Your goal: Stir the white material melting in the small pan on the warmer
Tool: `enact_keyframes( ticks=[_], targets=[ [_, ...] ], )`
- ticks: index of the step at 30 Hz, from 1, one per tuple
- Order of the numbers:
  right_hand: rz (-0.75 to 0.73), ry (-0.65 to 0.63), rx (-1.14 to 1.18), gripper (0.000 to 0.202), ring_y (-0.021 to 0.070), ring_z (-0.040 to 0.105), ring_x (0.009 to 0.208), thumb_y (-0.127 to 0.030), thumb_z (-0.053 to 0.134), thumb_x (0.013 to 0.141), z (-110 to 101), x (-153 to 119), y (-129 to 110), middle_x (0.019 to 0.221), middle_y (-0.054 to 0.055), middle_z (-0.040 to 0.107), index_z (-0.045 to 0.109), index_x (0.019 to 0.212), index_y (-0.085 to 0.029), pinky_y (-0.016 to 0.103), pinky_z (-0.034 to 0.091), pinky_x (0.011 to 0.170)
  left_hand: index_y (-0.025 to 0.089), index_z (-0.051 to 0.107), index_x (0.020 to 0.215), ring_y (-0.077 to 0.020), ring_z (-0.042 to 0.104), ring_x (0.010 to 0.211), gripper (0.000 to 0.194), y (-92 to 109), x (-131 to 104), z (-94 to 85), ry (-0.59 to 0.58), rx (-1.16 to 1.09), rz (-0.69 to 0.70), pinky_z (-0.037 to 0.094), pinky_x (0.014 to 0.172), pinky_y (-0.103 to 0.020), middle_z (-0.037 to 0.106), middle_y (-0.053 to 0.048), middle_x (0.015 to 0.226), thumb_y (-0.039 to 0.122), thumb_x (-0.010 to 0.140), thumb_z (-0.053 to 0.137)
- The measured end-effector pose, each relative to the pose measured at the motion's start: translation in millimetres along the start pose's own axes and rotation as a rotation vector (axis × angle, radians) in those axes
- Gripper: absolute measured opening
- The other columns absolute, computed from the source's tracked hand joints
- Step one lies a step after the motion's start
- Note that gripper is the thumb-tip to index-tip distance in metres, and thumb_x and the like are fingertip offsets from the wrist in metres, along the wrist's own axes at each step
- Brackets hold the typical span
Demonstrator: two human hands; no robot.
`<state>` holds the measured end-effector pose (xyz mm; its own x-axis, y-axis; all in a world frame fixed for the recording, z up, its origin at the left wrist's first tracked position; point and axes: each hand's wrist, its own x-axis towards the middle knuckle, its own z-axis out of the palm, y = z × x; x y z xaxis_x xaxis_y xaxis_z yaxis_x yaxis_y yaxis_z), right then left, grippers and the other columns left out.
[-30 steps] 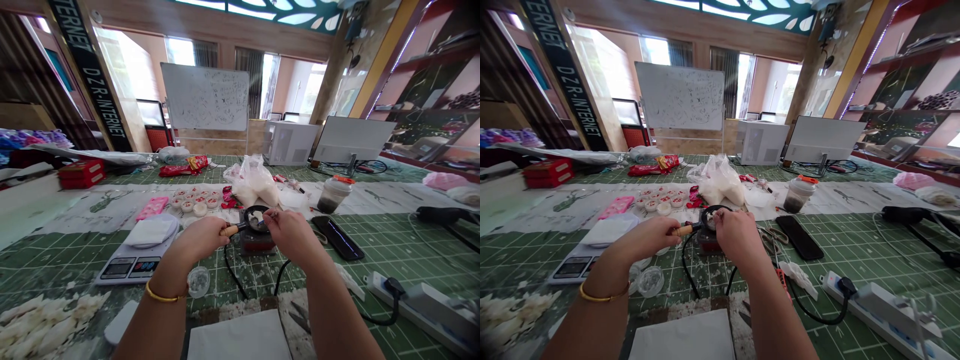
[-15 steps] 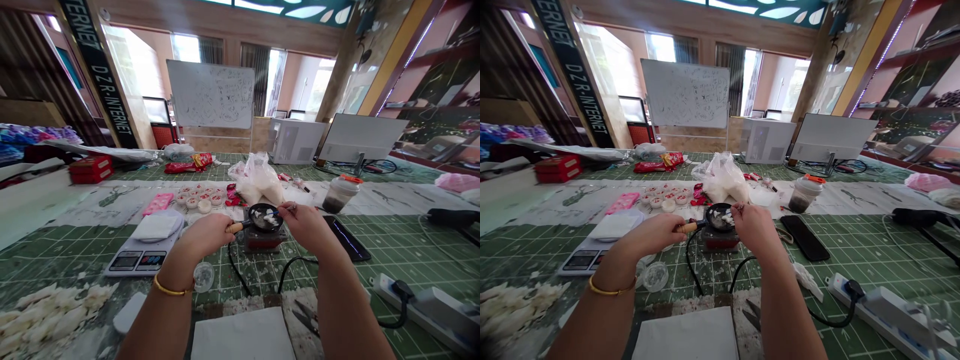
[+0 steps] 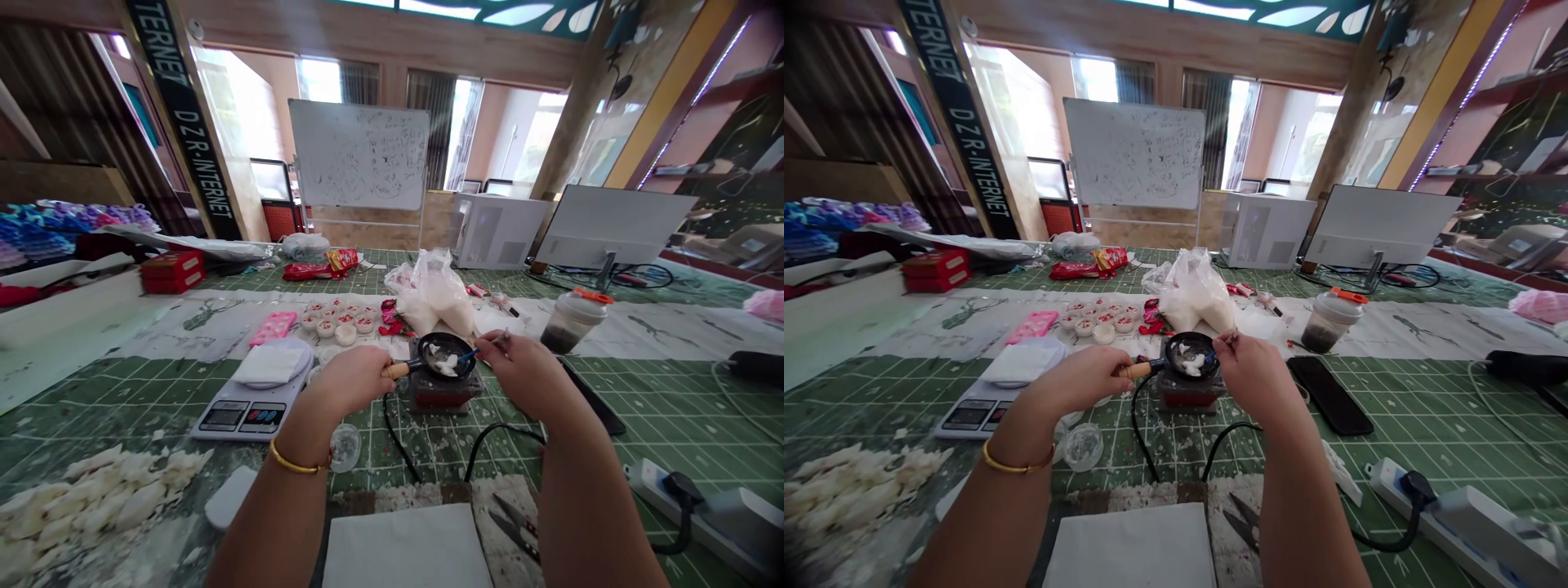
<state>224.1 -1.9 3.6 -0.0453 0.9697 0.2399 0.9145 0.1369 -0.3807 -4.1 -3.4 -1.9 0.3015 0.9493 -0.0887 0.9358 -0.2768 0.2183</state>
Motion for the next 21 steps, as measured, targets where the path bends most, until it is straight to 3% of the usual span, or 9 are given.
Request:
enact_keyframes(
  ticks=[5, 11, 16, 21],
  targets=[
    [-0.088, -0.025, 0.023, 0.031, 0.0182, 0.06, 0.077, -0.036, 0.035, 0.088, -0.3, -4.9, -8.1, 0.077, 0.003, 0.068, 0.063, 0.085, -0.022, 0.026, 0.036, 0.067, 0.02, 0.059, 0.074, -0.0159, 0.055, 0.064, 0.015, -2.0, 0.7, 1.1, 0.009, -0.01, 0.01, 0.027, 0.051, -0.026, 0.064, -0.003, 0.076, 0.032, 0.074, 0.05],
    [-0.007, 0.021, -0.029, 0.034, 0.0207, 0.06, 0.078, -0.039, 0.036, 0.087, -1.4, -4.7, -6.2, 0.082, 0.007, 0.069, 0.064, 0.084, -0.019, 0.028, 0.036, 0.066, 0.019, 0.057, 0.069, -0.0154, 0.054, 0.062, 0.015, -2.9, 1.6, 2.1, 0.023, -0.007, 0.014, 0.026, 0.049, -0.025, 0.063, -0.003, 0.074, 0.032, 0.074, 0.051],
    [-0.114, 0.01, 0.091, 0.031, 0.0161, 0.059, 0.072, -0.038, 0.037, 0.087, 1.3, -5.6, -10.9, 0.076, 0.002, 0.068, 0.064, 0.086, -0.023, 0.025, 0.036, 0.064, 0.019, 0.056, 0.069, -0.015, 0.054, 0.063, 0.014, -2.2, 2.7, 2.3, 0.029, -0.017, 0.015, 0.026, 0.05, -0.025, 0.063, -0.002, 0.074, 0.032, 0.073, 0.051],
    [-0.01, 0.041, 0.02, 0.031, 0.0193, 0.061, 0.077, -0.037, 0.038, 0.087, 1.7, -1.0, -7.7, 0.08, 0.005, 0.069, 0.065, 0.087, -0.021, 0.027, 0.036, 0.066, 0.019, 0.055, 0.068, -0.0148, 0.054, 0.063, 0.013, -1.4, 1.4, 0.7, 0.024, -0.012, 0.012, 0.025, 0.049, -0.025, 0.063, -0.002, 0.073, 0.03, 0.073, 0.051]
  ],
)
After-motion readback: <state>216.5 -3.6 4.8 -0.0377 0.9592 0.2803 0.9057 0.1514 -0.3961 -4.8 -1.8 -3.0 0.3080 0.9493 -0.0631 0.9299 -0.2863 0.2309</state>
